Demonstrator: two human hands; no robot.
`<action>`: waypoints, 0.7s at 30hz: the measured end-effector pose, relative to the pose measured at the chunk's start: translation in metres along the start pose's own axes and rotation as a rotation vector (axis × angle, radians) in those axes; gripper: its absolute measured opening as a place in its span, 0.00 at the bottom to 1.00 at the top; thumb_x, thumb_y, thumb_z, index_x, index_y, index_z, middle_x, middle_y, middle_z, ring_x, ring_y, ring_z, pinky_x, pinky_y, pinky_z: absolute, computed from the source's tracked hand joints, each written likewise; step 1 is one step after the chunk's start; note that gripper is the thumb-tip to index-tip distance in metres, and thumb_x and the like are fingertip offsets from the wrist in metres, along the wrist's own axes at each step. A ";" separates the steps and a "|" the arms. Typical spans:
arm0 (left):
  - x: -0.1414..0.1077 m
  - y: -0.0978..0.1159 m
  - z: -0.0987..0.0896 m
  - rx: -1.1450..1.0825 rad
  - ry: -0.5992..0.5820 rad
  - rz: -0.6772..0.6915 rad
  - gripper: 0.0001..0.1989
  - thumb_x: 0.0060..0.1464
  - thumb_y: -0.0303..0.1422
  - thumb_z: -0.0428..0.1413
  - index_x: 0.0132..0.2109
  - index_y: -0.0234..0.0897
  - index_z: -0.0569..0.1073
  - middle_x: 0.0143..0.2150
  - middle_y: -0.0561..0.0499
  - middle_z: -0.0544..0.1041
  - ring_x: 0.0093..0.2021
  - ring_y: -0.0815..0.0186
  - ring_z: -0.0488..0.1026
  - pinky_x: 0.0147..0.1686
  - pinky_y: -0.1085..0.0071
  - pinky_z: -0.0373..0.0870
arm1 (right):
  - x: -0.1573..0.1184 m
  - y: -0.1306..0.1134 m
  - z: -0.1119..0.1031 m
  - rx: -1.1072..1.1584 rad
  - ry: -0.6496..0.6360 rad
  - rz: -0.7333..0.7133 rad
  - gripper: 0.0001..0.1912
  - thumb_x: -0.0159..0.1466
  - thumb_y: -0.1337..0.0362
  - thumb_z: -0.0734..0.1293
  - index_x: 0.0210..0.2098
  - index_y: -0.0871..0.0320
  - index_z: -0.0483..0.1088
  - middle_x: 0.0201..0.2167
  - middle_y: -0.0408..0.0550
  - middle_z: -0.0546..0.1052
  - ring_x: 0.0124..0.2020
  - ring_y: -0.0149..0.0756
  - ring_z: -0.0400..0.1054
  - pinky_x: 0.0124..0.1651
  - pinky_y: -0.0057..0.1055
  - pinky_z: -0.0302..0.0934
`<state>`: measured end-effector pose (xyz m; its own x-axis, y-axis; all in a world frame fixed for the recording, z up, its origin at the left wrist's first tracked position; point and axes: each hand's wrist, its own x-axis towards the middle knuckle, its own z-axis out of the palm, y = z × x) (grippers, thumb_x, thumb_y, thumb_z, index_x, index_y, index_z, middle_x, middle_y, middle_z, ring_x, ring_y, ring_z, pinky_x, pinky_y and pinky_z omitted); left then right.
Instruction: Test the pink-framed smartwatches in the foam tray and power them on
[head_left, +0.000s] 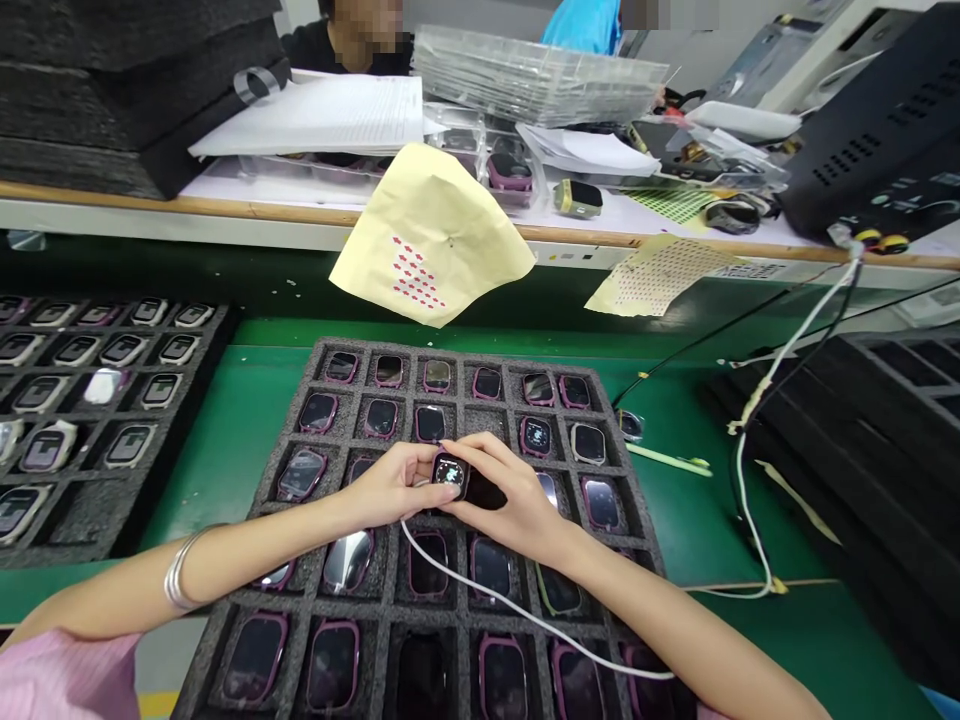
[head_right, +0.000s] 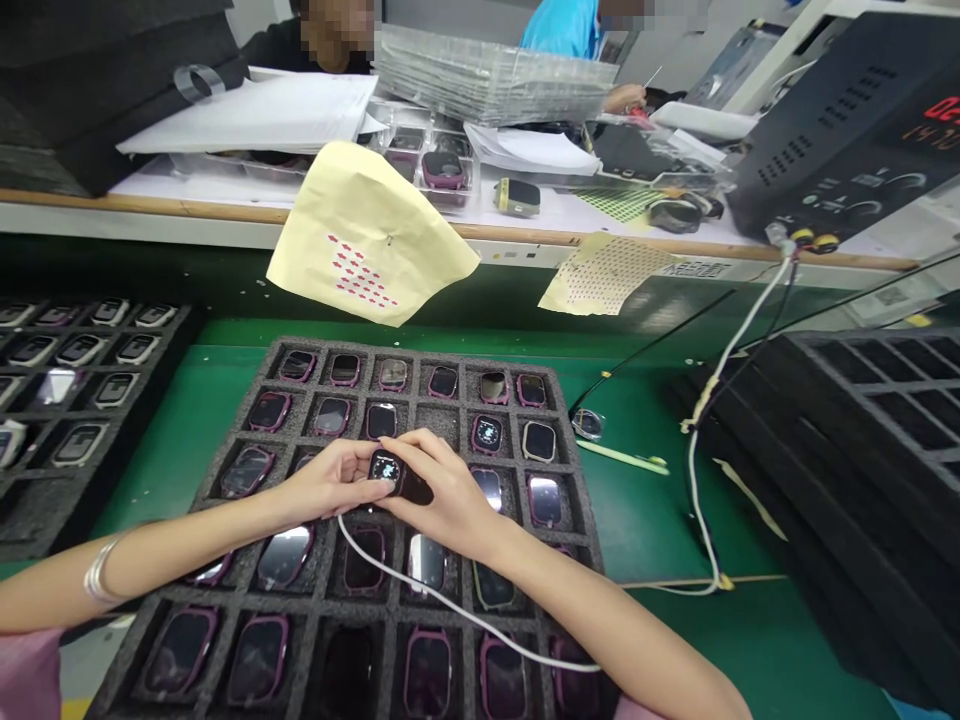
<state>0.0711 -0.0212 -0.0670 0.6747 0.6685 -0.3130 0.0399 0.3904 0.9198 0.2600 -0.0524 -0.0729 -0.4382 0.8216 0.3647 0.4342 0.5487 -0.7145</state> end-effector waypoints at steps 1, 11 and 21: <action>0.000 0.001 0.000 0.000 0.004 -0.002 0.19 0.47 0.41 0.64 0.38 0.30 0.73 0.16 0.63 0.59 0.14 0.78 0.52 0.15 0.78 0.49 | 0.000 0.000 0.000 0.007 0.000 0.002 0.28 0.61 0.66 0.70 0.59 0.53 0.62 0.47 0.53 0.71 0.47 0.42 0.69 0.49 0.41 0.68; 0.003 -0.008 0.000 -0.035 0.007 0.032 0.17 0.50 0.39 0.63 0.40 0.30 0.72 0.24 0.57 0.69 0.23 0.74 0.64 0.25 0.76 0.62 | 0.000 0.001 -0.002 -0.071 -0.023 -0.006 0.27 0.62 0.63 0.69 0.59 0.54 0.62 0.48 0.54 0.70 0.49 0.43 0.67 0.50 0.43 0.67; -0.001 -0.002 -0.010 -0.043 -0.112 -0.037 0.19 0.47 0.37 0.64 0.45 0.32 0.71 0.33 0.52 0.74 0.22 0.77 0.62 0.22 0.76 0.57 | 0.023 0.017 -0.044 -0.269 0.073 0.143 0.21 0.61 0.61 0.70 0.53 0.54 0.67 0.46 0.52 0.72 0.49 0.47 0.67 0.53 0.47 0.63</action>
<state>0.0631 -0.0170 -0.0709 0.7512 0.5794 -0.3161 0.0366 0.4417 0.8964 0.2918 -0.0177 -0.0507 -0.3039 0.8971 0.3206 0.6846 0.4397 -0.5813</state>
